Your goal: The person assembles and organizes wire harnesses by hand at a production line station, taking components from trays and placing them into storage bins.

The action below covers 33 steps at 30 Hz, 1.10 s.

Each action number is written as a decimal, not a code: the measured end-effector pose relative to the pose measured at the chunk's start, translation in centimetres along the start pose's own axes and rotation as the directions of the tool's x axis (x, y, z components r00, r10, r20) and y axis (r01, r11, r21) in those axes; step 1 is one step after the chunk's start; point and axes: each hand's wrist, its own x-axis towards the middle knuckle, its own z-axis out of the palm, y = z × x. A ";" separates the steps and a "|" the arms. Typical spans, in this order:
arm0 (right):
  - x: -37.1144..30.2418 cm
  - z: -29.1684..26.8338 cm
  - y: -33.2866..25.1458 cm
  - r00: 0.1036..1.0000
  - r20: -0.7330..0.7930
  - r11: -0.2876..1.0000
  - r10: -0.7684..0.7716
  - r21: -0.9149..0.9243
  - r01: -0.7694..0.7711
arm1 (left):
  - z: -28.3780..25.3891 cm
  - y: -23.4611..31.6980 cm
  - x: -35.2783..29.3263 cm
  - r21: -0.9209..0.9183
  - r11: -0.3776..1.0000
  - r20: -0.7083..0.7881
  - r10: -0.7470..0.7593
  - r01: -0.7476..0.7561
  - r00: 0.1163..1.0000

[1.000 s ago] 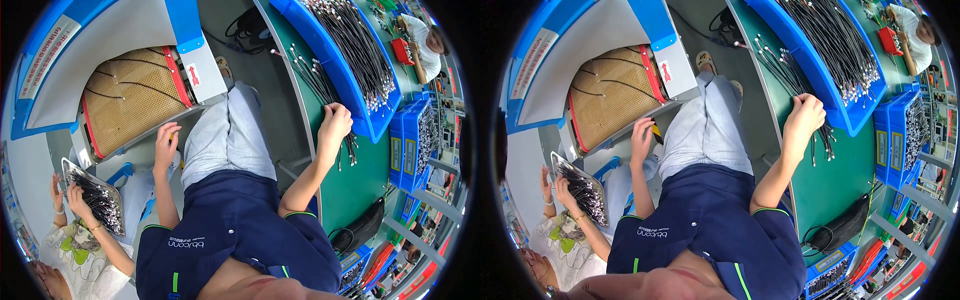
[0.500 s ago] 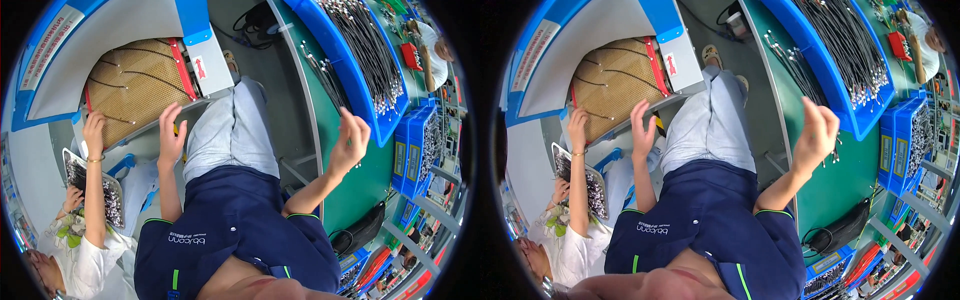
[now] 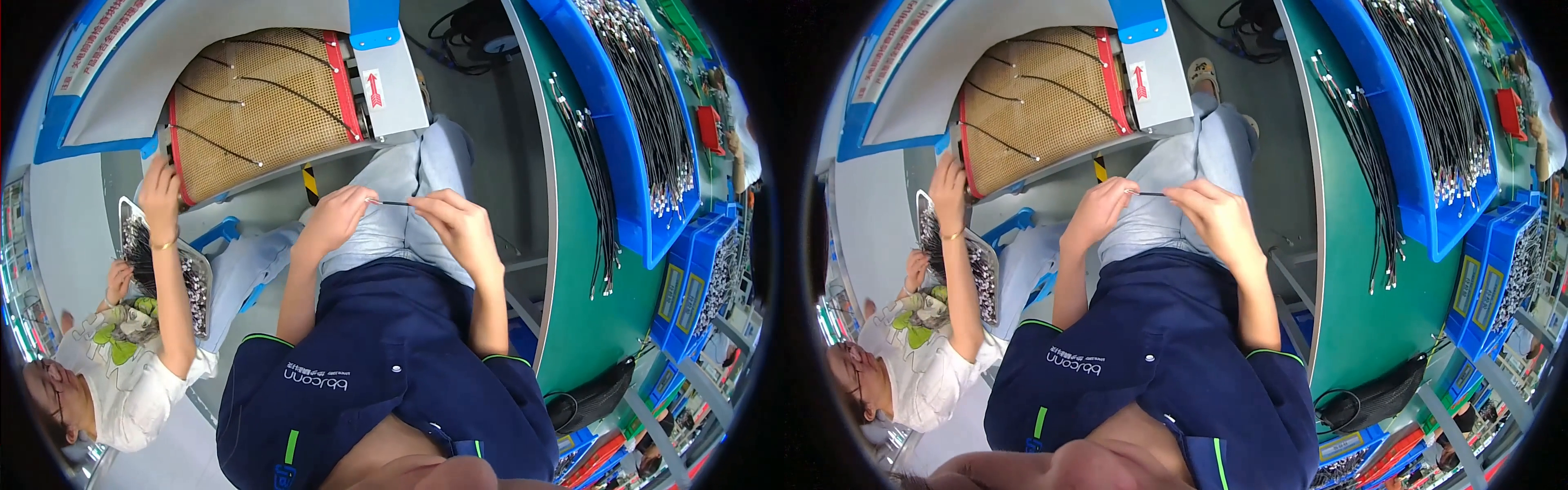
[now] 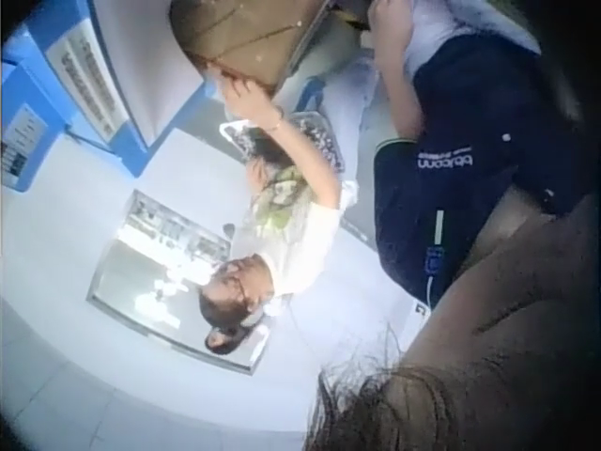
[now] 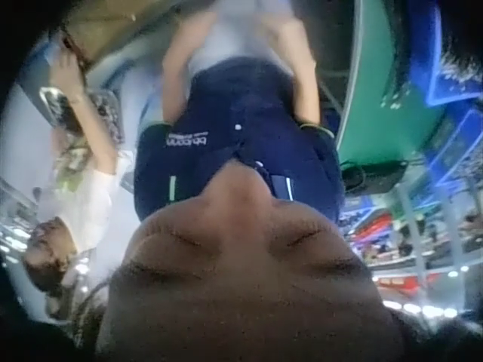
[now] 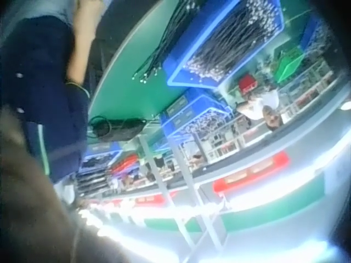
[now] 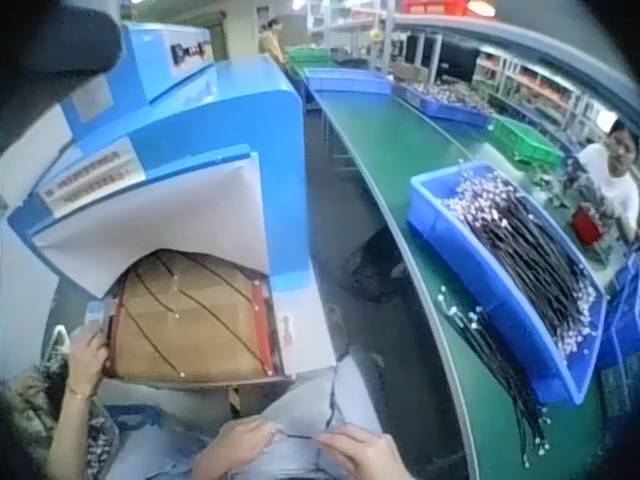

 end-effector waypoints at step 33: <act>1.5 4.3 1.8 0.992 0.104 0.997 -0.066 -0.037 0.070 | 1.8 0.2 0.0 -0.004 0.999 0.091 -0.043 0.044 0.995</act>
